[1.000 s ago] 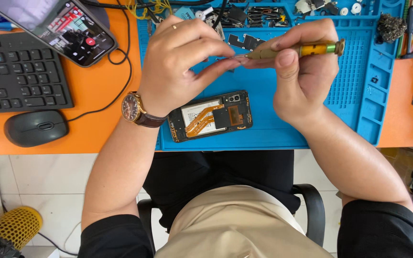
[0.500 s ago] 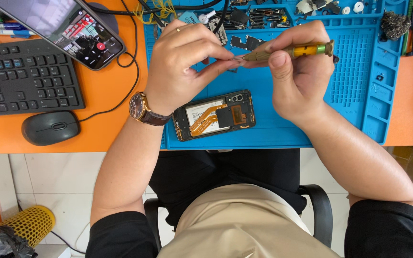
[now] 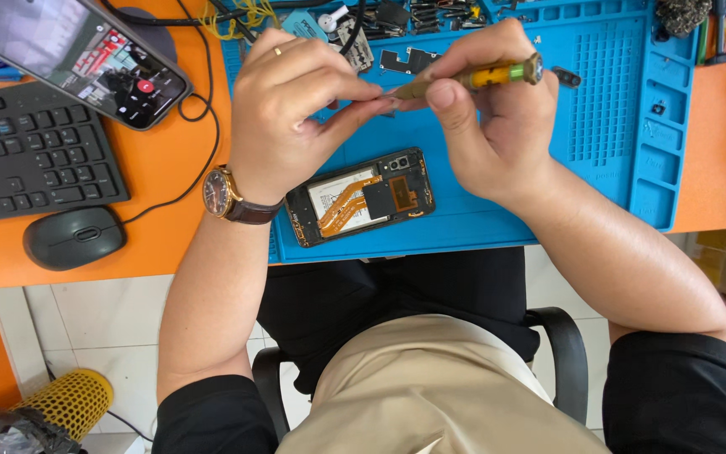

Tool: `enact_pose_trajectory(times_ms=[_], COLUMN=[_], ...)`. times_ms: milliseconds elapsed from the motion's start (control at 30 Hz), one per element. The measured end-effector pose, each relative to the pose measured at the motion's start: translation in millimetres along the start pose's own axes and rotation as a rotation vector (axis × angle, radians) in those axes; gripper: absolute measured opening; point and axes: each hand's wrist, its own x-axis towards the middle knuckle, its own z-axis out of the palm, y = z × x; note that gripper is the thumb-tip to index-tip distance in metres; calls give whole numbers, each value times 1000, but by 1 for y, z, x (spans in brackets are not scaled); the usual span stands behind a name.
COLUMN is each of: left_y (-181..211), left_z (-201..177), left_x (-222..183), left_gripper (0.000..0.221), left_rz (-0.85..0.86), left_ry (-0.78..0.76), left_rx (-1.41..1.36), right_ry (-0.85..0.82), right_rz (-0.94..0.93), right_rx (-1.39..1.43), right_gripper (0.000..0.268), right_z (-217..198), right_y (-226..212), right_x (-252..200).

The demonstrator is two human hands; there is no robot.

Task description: The person uses a screwdriver to remove screws from a disassembled smartphone lying on a blue work mat. They carefully unscrew fasteners from the device's frame and place them on the mat, occasionally adjusting the phone's position to access different areas.

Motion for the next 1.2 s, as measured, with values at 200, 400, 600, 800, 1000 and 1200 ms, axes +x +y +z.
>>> enact_pose_trajectory(times_ms=[200,400,600,800,1000,1200], left_y=[-1,-12,-6,-8,-8,-5], left_z=[-4,-7,-3,-1,-1,0], left_x=[1,-7,-5,-8,-8,-8], left_gripper=[60,40,23,15,15,17], left_rz=[-9,-22,-9,-35,-44,-75], left_ry=[-72,-5,-30,-31,-37,-34], left_rx=[9,32,155,160,172,141], right_ry=[-109,-291,-334,-426,-475,-710], right_rz=[27,272,342,284,177,-58], right_rx=[-57,-283,-418,-507,-365,-868], right_gripper=[28,28,32,24,7,23], right_z=[-9,-28,-31,-34,-33,-49], right_y=[-9,-30,-16,-8,-33,-43], right_x=[8,-14,-43,-47,-11,12])
